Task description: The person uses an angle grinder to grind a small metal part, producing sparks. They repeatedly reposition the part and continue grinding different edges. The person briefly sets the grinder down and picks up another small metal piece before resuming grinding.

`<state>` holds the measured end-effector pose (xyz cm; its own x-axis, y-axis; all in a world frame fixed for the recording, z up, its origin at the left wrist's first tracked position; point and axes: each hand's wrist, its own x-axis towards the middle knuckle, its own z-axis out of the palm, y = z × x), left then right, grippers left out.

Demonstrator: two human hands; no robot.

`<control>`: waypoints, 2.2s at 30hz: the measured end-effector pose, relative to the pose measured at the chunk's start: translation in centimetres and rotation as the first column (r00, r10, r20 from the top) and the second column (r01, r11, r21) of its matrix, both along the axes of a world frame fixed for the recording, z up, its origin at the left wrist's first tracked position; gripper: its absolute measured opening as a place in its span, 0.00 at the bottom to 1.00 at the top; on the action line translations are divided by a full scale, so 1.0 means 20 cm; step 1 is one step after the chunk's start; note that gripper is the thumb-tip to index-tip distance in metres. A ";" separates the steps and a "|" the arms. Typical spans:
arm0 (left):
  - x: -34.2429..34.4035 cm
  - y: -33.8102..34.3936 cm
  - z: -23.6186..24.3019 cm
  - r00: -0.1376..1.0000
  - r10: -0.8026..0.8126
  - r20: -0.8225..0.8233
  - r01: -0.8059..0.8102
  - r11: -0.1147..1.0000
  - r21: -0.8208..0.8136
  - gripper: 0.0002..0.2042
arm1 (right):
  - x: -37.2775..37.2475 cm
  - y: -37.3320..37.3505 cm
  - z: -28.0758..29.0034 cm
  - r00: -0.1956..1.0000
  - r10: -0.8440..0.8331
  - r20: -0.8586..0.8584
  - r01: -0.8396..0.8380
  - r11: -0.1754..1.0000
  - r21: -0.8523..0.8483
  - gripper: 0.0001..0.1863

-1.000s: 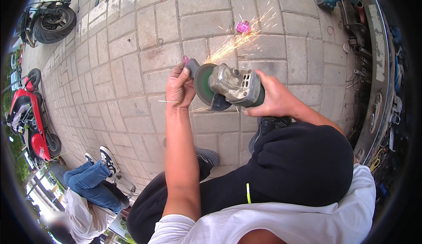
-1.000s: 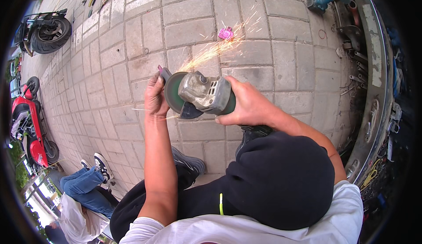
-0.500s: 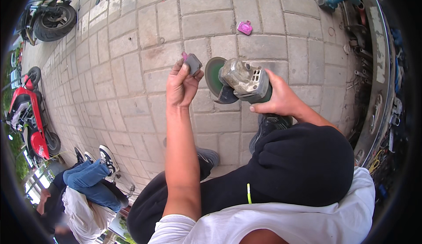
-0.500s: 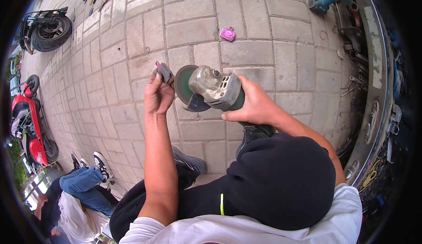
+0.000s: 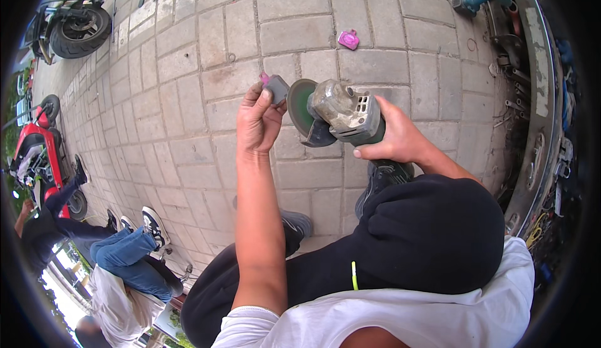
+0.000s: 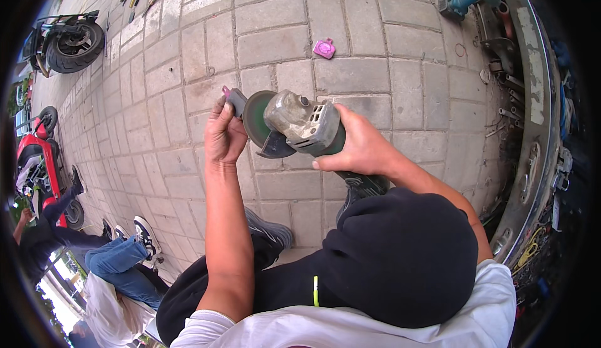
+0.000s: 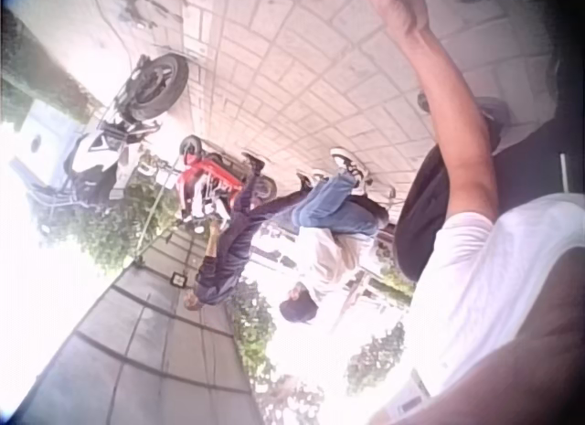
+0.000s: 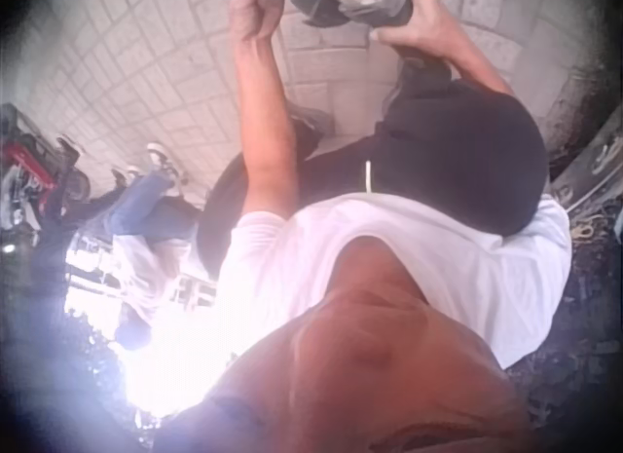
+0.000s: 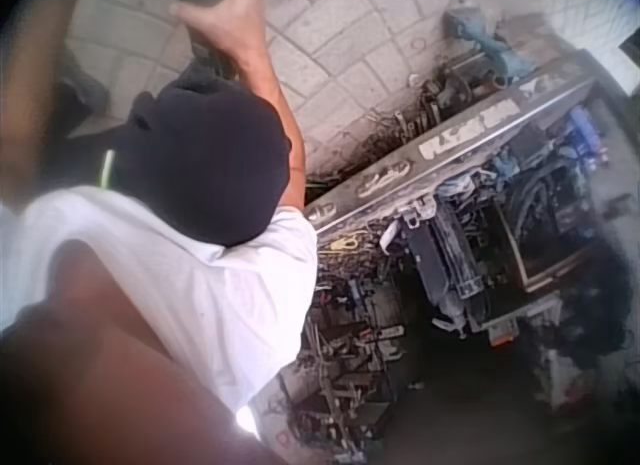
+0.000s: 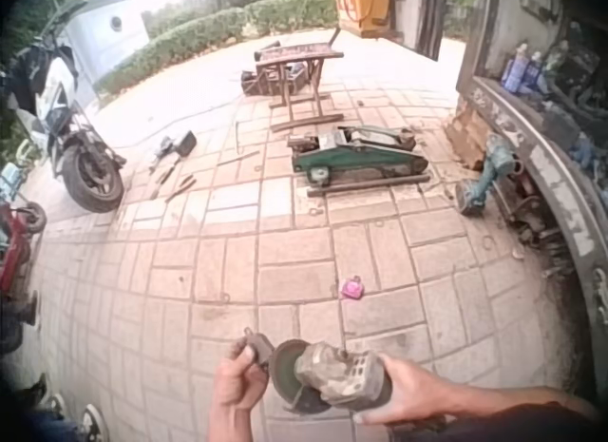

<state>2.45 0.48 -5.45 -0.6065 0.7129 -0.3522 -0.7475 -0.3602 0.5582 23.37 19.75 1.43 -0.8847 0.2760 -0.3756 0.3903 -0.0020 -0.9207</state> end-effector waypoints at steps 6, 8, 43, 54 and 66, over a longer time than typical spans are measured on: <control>0.01 -0.01 0.00 0.999 -0.030 -0.033 0.030 0.999 0.019 0.12 | 0.00 0.00 -0.02 1.000 0.020 -0.009 -0.020 0.999 0.044 0.51; 0.01 -0.01 0.00 0.999 -0.035 -0.032 0.036 0.999 0.028 0.12 | 0.00 0.00 -0.02 1.000 0.020 -0.009 -0.019 0.999 0.040 0.51; -0.07 -0.04 -0.02 0.996 -0.089 -0.017 0.091 0.988 0.125 0.12 | 0.04 0.01 0.01 0.998 0.041 0.039 -0.042 0.998 0.037 0.52; 0.00 -0.01 0.05 0.993 -0.082 -0.084 0.080 0.997 -0.023 0.12 | -0.02 0.03 0.03 0.998 0.046 0.039 -0.048 0.997 0.054 0.50; -0.06 -0.05 0.08 0.955 -0.164 -0.248 0.133 0.982 -0.136 0.13 | -0.01 0.06 0.03 0.999 0.019 0.030 -0.017 0.998 -0.060 0.52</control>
<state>1.25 -0.62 -3.89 -0.5777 0.7653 -0.2840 -0.6133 -0.1773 0.7697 23.20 20.88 2.12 -0.8771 0.2361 -0.4183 0.4191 -0.0491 -0.9066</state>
